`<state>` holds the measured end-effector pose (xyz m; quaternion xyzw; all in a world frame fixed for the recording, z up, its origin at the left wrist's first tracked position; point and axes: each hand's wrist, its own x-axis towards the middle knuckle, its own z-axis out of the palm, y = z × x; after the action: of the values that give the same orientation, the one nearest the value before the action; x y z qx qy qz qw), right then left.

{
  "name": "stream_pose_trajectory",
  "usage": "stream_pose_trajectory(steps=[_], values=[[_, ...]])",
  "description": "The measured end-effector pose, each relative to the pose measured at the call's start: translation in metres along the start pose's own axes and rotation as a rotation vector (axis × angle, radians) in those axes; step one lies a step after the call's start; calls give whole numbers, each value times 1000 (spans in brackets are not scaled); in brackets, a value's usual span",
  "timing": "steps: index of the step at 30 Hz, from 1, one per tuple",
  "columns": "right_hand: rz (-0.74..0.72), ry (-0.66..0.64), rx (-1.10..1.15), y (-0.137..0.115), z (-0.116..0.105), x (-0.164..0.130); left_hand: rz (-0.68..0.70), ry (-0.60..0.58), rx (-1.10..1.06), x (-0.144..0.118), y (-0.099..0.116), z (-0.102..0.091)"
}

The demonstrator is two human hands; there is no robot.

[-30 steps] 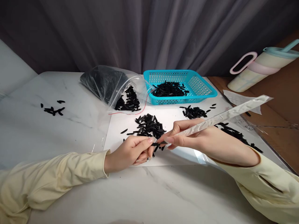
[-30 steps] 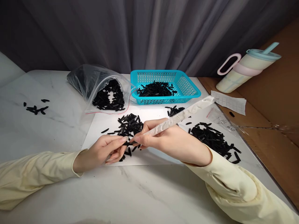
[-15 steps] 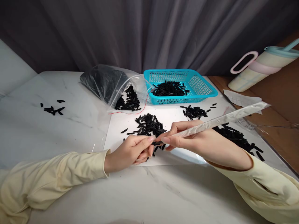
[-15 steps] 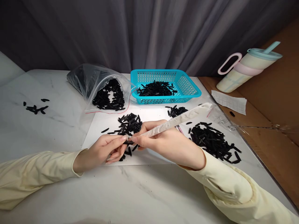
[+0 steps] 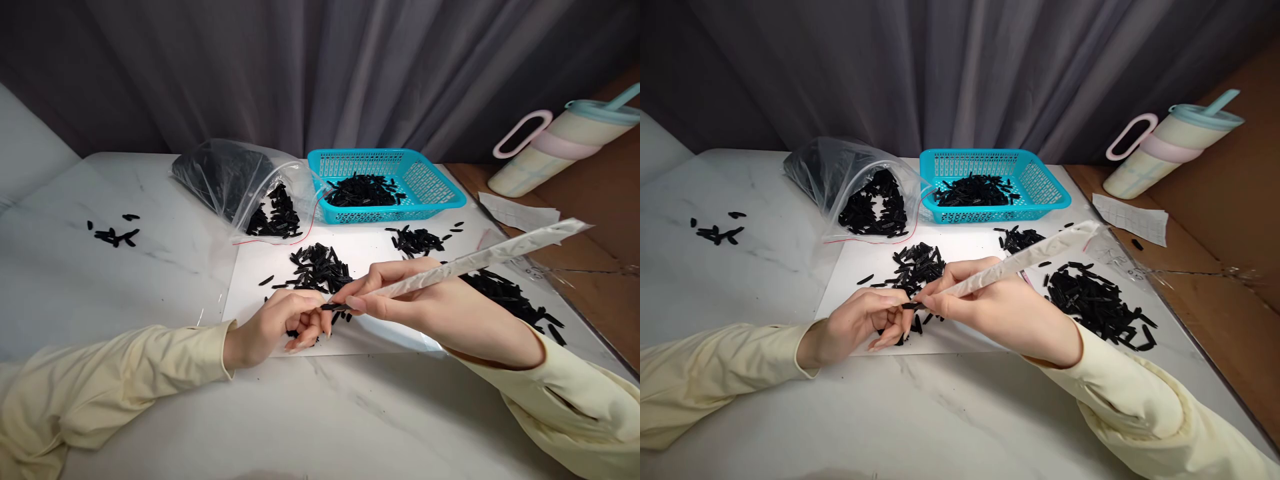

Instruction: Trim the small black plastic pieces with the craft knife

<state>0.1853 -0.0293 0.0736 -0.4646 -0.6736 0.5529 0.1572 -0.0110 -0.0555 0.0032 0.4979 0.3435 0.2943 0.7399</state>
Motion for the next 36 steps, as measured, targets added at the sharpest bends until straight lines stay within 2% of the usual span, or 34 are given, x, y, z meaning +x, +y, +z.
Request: stream_pose_trajectory(steps=[15, 21, 25, 36], values=[[-27, -2, -48, 1, 0, 1, -10, -45, 4, 0, 2, -2], [-31, 5, -75, -1, -4, -2, -6, -1, 76, 0, 2, 0], [-18, 43, -65, 2, -10, -2, 2, -16, 7, 0, 0, -2], [6, -22, 52, 7, -8, 0, 5, -83, -127, 0, -2, -4]])
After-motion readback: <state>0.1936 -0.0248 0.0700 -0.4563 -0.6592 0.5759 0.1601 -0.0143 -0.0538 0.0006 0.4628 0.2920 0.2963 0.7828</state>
